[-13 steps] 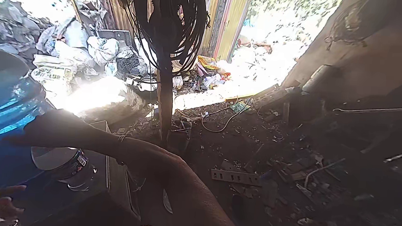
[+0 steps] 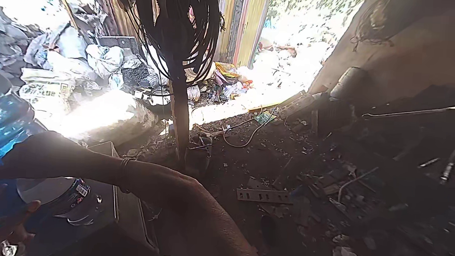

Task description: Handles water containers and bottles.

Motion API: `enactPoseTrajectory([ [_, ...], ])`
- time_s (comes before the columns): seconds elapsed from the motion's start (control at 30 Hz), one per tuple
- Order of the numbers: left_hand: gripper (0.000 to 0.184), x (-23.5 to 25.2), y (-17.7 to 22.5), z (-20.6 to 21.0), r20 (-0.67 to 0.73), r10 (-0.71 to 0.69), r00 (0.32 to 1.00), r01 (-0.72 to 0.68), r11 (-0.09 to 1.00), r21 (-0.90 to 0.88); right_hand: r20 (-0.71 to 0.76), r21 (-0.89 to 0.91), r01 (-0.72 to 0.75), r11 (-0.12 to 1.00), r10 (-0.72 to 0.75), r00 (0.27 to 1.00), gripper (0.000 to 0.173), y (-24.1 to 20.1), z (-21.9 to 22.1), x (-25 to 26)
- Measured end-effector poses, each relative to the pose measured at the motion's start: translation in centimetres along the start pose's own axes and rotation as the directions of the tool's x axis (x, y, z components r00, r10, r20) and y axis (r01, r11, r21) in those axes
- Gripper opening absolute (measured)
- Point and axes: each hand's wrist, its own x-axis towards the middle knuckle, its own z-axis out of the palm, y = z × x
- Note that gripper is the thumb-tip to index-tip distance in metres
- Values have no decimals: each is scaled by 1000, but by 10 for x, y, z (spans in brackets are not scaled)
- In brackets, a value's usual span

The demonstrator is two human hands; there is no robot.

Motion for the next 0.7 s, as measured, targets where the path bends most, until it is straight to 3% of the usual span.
enactPoseTrajectory([
  [0.03,89,2,6,3,6,-4,1000,4,1000,18,149,-27,-68,997,72,986,30,-8,-9,8],
  [0.1,86,6,13,6,13,-28,1000,27,997,70,51,-66,-9,998,13,999,24,23,50,58],
  [0.17,88,11,14,7,12,-46,999,45,994,104,-8,-106,5,994,-6,1000,39,54,101,100],
  [0.23,88,14,14,7,18,-39,999,37,991,130,-14,-118,8,993,-9,1000,42,66,115,113],
  [0.27,87,15,14,7,32,-32,999,28,991,132,-15,-117,21,993,-23,1000,36,69,117,112],
  [0.33,84,15,15,9,60,-22,998,14,991,134,-47,-105,70,992,-75,996,17,70,112,104],
  [0.37,82,15,17,10,70,-26,997,17,992,128,-31,-87,80,993,-83,996,16,66,103,96],
  [0.5,90,18,13,13,61,-14,998,9,996,86,162,-110,52,993,-34,986,46,42,61,78],
  [0.6,89,20,10,15,39,-10,999,8,999,49,117,-137,113,984,-97,988,43,48,62,83],
  [0.67,87,20,12,15,38,-25,999,23,999,43,-18,114,84,990,-82,996,17,40,43,63],
  [0.7,87,20,14,15,36,-36,999,35,999,39,-77,305,40,951,-17,997,14,33,31,51],
])
